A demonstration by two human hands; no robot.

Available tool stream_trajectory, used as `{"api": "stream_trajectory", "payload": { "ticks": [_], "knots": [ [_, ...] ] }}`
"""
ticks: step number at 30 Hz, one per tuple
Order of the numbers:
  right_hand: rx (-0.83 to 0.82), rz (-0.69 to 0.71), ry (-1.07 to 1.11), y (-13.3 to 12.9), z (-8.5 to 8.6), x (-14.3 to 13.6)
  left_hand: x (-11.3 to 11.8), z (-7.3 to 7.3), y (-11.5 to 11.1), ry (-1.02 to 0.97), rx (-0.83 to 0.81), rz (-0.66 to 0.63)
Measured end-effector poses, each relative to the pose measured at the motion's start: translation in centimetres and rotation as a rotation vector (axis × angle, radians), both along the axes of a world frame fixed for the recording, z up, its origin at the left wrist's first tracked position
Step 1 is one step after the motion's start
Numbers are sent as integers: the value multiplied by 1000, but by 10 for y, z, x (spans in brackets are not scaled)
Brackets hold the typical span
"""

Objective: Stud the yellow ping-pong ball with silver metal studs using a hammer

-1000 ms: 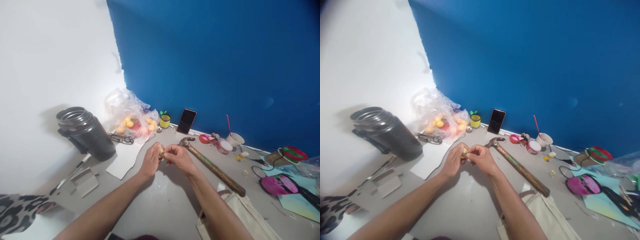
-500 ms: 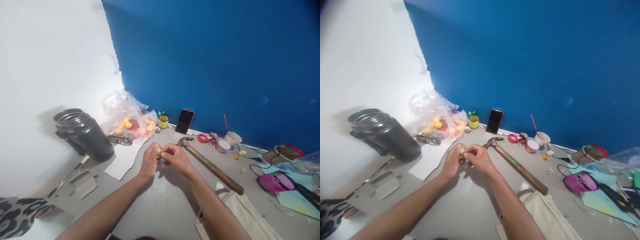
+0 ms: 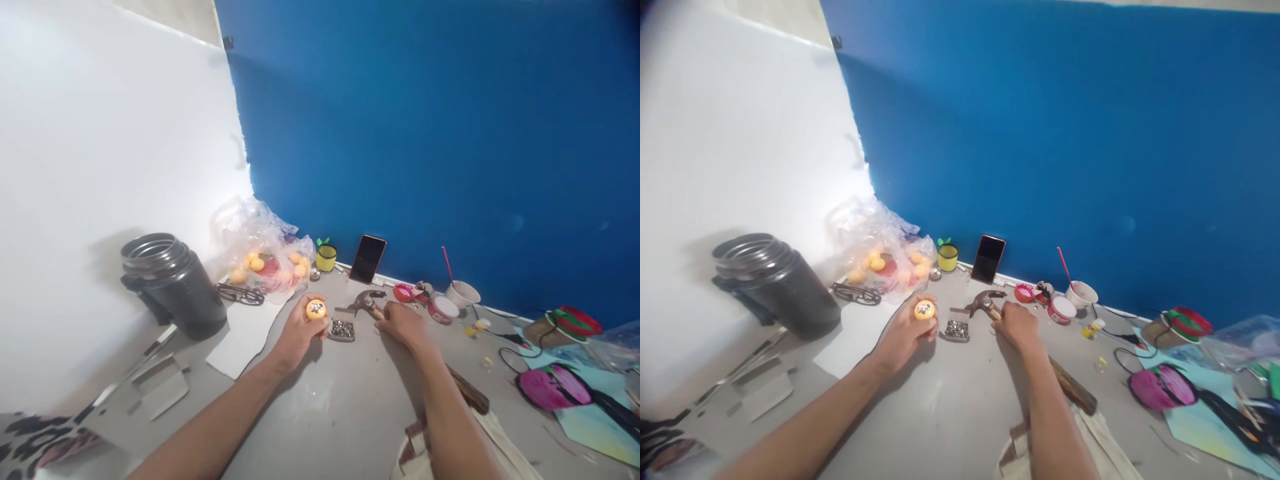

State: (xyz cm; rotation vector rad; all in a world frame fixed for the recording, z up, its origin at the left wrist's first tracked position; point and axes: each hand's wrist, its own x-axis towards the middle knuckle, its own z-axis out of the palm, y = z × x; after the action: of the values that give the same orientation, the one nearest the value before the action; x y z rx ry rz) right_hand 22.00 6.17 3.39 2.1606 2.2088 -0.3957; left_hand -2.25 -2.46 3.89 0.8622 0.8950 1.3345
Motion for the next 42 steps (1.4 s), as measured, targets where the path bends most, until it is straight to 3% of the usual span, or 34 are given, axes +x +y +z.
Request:
{"api": "stream_trajectory", "payload": {
  "ticks": [4,9,12,18,23,29,34,38,42],
  "knots": [
    [63,30,92,3,2,5,-1,-1,1,191,-16,61],
    [443,109,185,-13,41,3,-7,1,5,318,-49,135],
    [585,238,338,-31,58,-9,-8,1,7,317,-34,149],
    [733,504,350,-50,56,-41,-7,5,5,329,6,117],
    [892,487,375,-52,56,-42,-9,3,7,314,-9,160],
    [884,603,271,-51,55,-41,-10,-1,9,390,-1,133],
    [957,567,361,-54,59,-40,-11,-4,12,402,-46,186],
    [785,602,362,-54,57,-41,-10,-2,9,417,-55,144],
    [621,426,402,-44,53,-37,-7,1,7,351,-20,125]
  ]
}}
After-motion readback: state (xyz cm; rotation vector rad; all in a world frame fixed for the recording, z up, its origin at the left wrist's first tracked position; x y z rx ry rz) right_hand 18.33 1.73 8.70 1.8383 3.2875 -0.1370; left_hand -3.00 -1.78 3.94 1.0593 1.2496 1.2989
